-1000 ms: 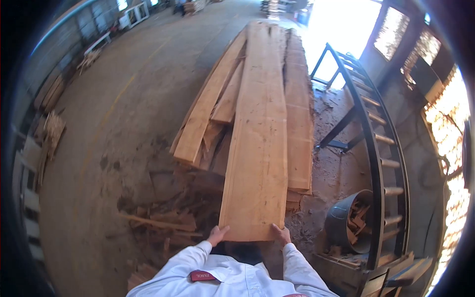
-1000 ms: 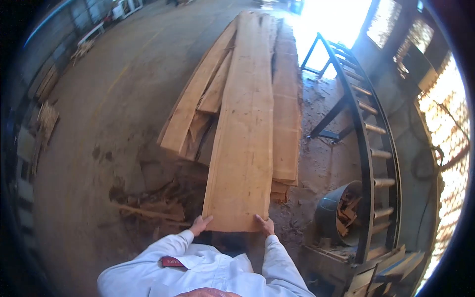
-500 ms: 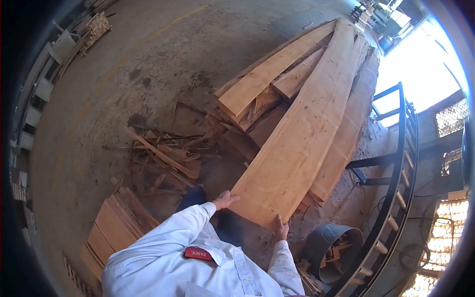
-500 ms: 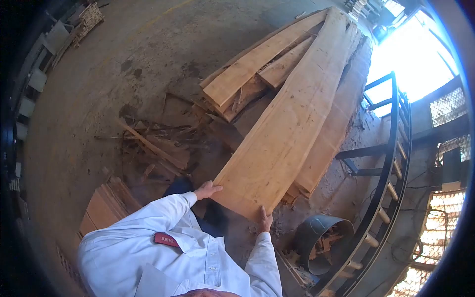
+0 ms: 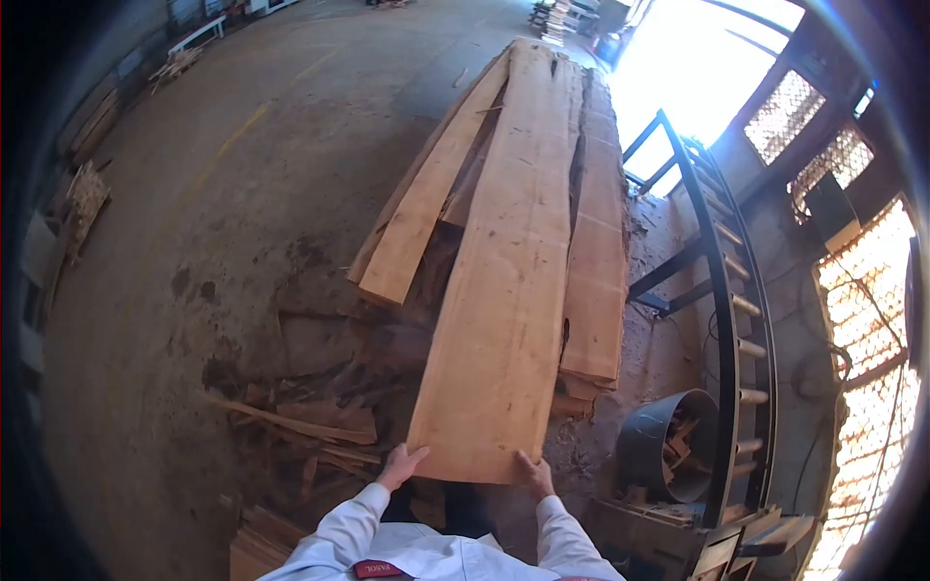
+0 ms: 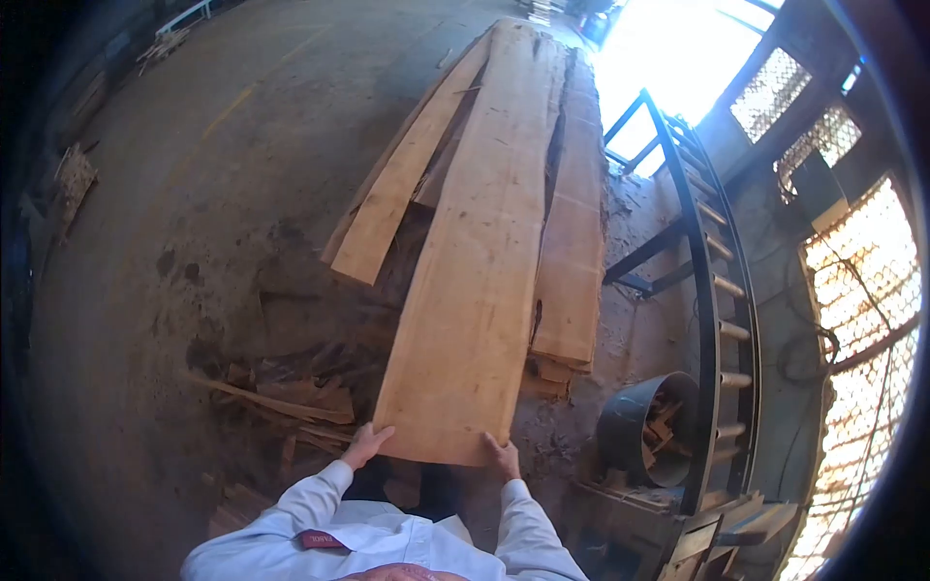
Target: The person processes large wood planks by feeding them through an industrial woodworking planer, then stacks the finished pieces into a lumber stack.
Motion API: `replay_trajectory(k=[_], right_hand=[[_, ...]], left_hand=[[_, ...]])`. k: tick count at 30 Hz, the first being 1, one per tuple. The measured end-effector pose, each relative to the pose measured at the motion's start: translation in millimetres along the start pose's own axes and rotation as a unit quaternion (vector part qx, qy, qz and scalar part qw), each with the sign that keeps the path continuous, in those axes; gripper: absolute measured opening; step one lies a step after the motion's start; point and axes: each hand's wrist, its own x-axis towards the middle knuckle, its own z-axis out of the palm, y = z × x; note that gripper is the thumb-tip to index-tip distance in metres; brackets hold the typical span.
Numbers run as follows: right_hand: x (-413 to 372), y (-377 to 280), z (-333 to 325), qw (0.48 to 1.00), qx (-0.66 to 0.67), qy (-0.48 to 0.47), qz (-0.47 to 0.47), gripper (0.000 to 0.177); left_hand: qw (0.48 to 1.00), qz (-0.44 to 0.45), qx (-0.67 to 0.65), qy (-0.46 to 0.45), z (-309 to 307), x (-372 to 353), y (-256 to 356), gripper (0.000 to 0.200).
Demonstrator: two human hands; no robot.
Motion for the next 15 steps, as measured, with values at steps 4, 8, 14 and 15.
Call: replay_trajectory(k=[4,8,14,15], right_hand=[[-54.3,19.2,75.9,0.995,-0.038,-0.039,0.080,0.056],[-95.4,54.9,116.4,0.993,-0.003,-0.066,0.102,0.059],[-143.5,-12.1,144.6,0.988,0.039,-0.032,0.147,0.059],[-144.2,-8.0,141.9,0.988,0.019,-0.021,0.154,0.059]], left_hand=[[0.996,-0.034,-0.080,-0.014,-98.8,-42.2,11.9,0.068],[0.996,-0.074,-0.050,0.007,-122.9,-51.5,-74.7,0.067],[0.998,-0.064,-0.025,-0.008,-144.9,-74.5,-44.7,0.075],[0.998,-0.069,0.003,-0.009,-146.0,-77.9,-45.2,0.078]])
